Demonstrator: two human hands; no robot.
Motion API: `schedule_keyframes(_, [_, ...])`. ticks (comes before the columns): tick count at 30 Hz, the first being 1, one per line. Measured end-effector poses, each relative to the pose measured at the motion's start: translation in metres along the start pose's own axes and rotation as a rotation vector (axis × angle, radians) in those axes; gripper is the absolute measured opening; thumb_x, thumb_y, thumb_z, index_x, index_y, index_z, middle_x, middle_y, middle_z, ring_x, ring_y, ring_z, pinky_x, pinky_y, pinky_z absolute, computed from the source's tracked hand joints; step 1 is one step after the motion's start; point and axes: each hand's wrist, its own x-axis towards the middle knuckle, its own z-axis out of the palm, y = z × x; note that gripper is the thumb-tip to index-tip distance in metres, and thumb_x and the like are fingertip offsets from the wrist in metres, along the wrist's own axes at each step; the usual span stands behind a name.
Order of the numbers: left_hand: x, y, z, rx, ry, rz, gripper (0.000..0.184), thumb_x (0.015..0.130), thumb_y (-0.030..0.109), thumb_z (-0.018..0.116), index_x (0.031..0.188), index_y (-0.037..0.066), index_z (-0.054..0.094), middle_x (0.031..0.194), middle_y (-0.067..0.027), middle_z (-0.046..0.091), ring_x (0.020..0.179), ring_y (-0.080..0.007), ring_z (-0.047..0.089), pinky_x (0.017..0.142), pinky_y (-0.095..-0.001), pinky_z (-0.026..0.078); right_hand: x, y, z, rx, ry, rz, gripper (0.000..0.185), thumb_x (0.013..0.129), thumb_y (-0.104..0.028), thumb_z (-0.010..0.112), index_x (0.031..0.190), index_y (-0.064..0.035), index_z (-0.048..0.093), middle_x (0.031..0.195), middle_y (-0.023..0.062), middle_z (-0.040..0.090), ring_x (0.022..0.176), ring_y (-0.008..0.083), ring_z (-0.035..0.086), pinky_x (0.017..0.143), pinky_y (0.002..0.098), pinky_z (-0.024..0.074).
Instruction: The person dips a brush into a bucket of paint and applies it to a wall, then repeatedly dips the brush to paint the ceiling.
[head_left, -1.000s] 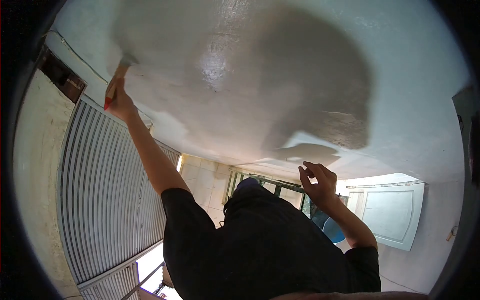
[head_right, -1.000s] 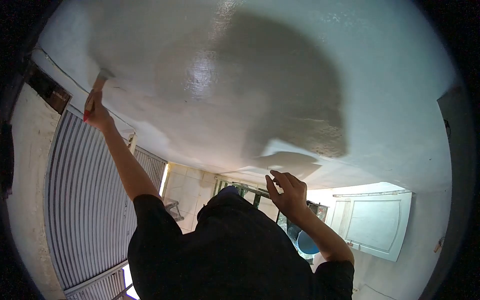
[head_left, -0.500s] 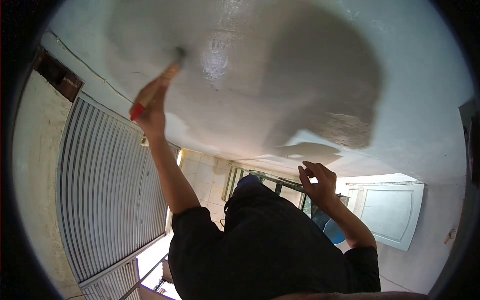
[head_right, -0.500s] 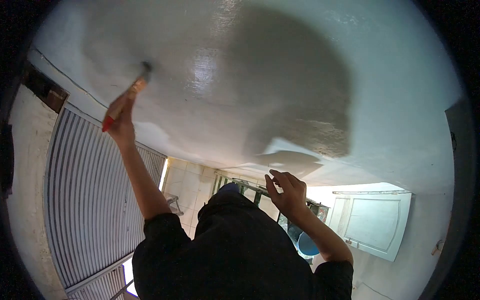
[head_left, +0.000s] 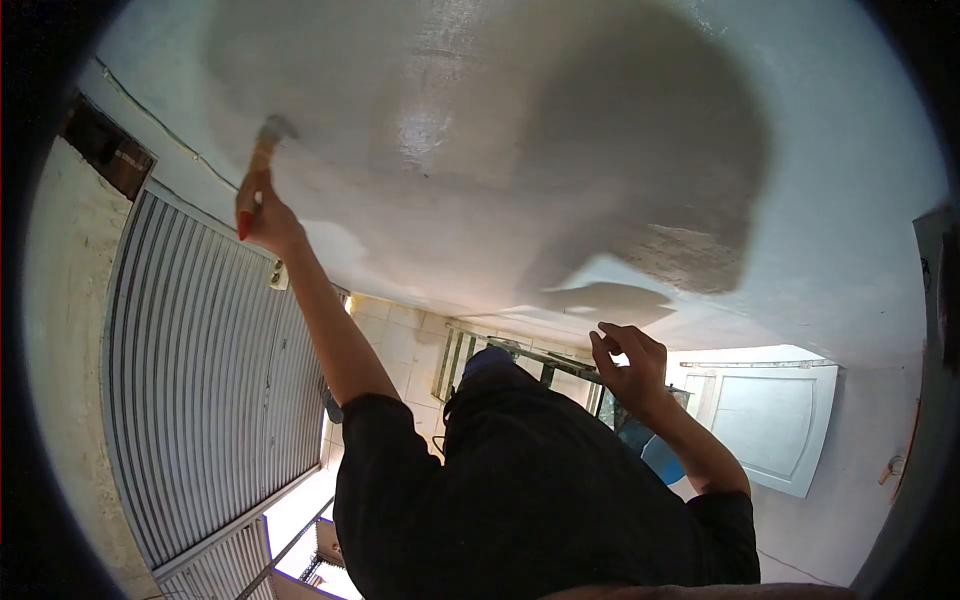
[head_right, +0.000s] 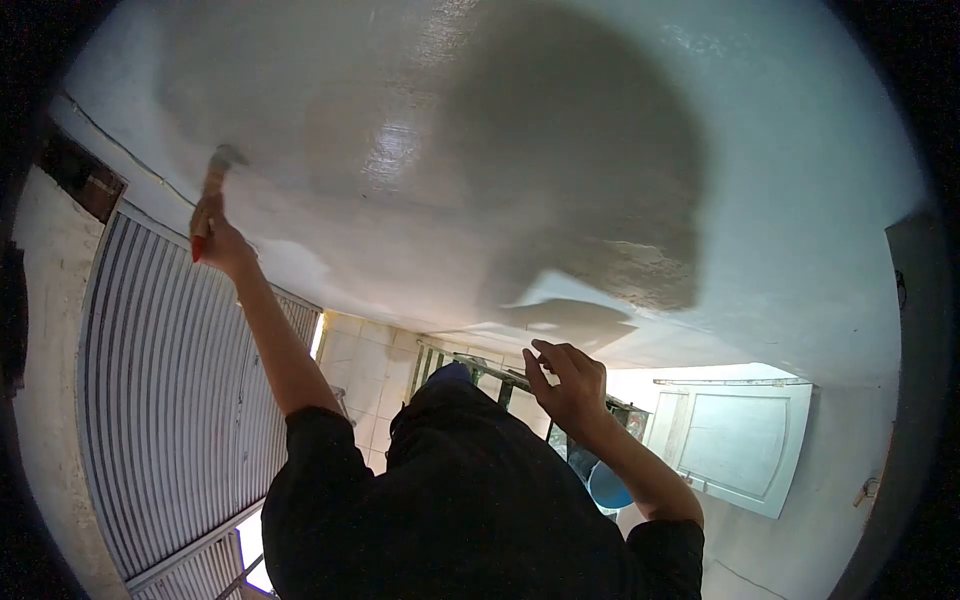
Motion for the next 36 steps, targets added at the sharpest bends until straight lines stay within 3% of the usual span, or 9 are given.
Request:
schedule_keyframes(2, [0.032, -0.019, -0.012, 0.139, 0.118, 0.167, 0.019, 0.09, 0.007, 0.078, 0.101, -0.008, 0.073, 0.105, -0.0129, 0.076, 0.094, -0.022, 0.072, 0.085, -0.0319, 0.059, 0.0, 0.003, 0.002, 0.01, 0.004, 0.001, 0.016, 0.085, -0.007, 0.079, 0.099, -0.0037, 0.072, 0.075, 0.0097, 0.071, 0.064, 0.0214, 0.072, 0.056, 0.0326, 0.0582])
schedule_keyframes(6, [0.054, -0.004, -0.013, -0.011, 0.127, 0.226, 0.017, 0.092, 0.009, 0.076, 0.102, -0.005, 0.075, 0.101, -0.0131, 0.077, 0.088, -0.0217, 0.073, 0.078, -0.0312, 0.06, 0.002, 0.003, 0.003, 0.039, 0.014, 0.003, 0.017, 0.085, -0.006, 0.079, 0.1, -0.0036, 0.072, 0.076, 0.0096, 0.071, 0.063, 0.0215, 0.072, 0.056, 0.0322, 0.0586])
schedule_keyframes(8, [0.034, 0.015, -0.006, 0.149, 0.02, 0.069, 0.013, 0.093, 0.004, 0.075, 0.102, -0.005, 0.076, 0.101, -0.012, 0.077, 0.088, -0.0205, 0.073, 0.08, -0.031, 0.06, 0.003, 0.001, 0.003, 0.055, 0.022, 0.004, 0.017, 0.085, -0.006, 0.079, 0.1, -0.0035, 0.072, 0.075, 0.0094, 0.071, 0.063, 0.0213, 0.072, 0.056, 0.0322, 0.0585])
schedule_keyframes(12, [0.001, 0.022, 0.013, -0.153, -0.134, 0.159, 0.012, 0.091, -0.002, 0.074, 0.103, -0.006, 0.075, 0.102, -0.0145, 0.076, 0.097, -0.021, 0.071, 0.09, -0.0335, 0.06, 0.005, 0.003, 0.007, 0.061, 0.022, -0.004, 0.017, 0.085, -0.006, 0.079, 0.1, -0.0033, 0.072, 0.076, 0.0095, 0.071, 0.064, 0.0211, 0.072, 0.056, 0.0322, 0.0585])
schedule_keyframes(16, [-0.036, 0.044, 0.009, -0.104, -0.182, 0.06, 0.011, 0.091, -0.004, 0.073, 0.102, -0.005, 0.075, 0.103, -0.016, 0.075, 0.098, -0.0223, 0.071, 0.092, -0.0339, 0.059, 0.007, 0.002, 0.008, 0.073, 0.01, -0.006, 0.016, 0.086, -0.005, 0.079, 0.1, -0.0029, 0.071, 0.076, 0.0099, 0.071, 0.064, 0.0209, 0.071, 0.057, 0.0318, 0.0583])
schedule_keyframes(20, [-0.088, 0.088, -0.001, -0.202, -0.569, -0.029, 0.013, 0.088, -0.006, 0.074, 0.101, -0.003, 0.075, 0.107, -0.0147, 0.074, 0.099, -0.0217, 0.07, 0.091, -0.033, 0.058, 0.011, -0.002, 0.014, 0.104, 0.012, -0.03, 0.016, 0.086, -0.006, 0.078, 0.1, -0.0025, 0.071, 0.076, 0.0099, 0.07, 0.063, 0.0204, 0.071, 0.056, 0.0315, 0.0577])
schedule_keyframes(23, [-0.128, 0.093, -0.009, -0.333, -0.682, -0.182, 0.014, 0.087, -0.007, 0.074, 0.1, -0.003, 0.076, 0.106, -0.0141, 0.074, 0.098, -0.0204, 0.07, 0.09, -0.033, 0.058, 0.015, -0.007, 0.011, 0.086, 0.021, -0.031, 0.016, 0.086, -0.006, 0.079, 0.1, -0.0022, 0.071, 0.076, 0.0099, 0.07, 0.063, 0.0204, 0.071, 0.057, 0.0312, 0.0579])
schedule_keyframes(28, [-0.105, 0.058, 0.007, -0.397, -0.365, -0.33, 0.009, 0.087, -0.006, 0.074, 0.096, -0.007, 0.072, 0.103, -0.0138, 0.073, 0.099, -0.0231, 0.069, 0.091, -0.0329, 0.059, 0.011, -0.009, -0.001, 0.064, 0.089, 0.013, 0.017, 0.086, -0.006, 0.079, 0.1, -0.002, 0.072, 0.076, 0.0099, 0.071, 0.064, 0.0201, 0.071, 0.058, 0.0309, 0.0583])
schedule_keyframes(36, [0.015, 0.015, 0.011, -0.265, -0.015, -0.123, 0.02, 0.085, -0.002, 0.079, 0.102, -0.008, 0.071, 0.108, -0.0157, 0.072, 0.1, -0.0241, 0.069, 0.091, -0.0366, 0.059, -0.011, 0.019, -0.03, 0.059, 0.172, 0.158, 0.02, 0.086, -0.002, 0.079, 0.105, 0.0001, 0.072, 0.079, 0.0117, 0.073, 0.067, 0.0173, 0.072, 0.06, 0.0281, 0.0582])
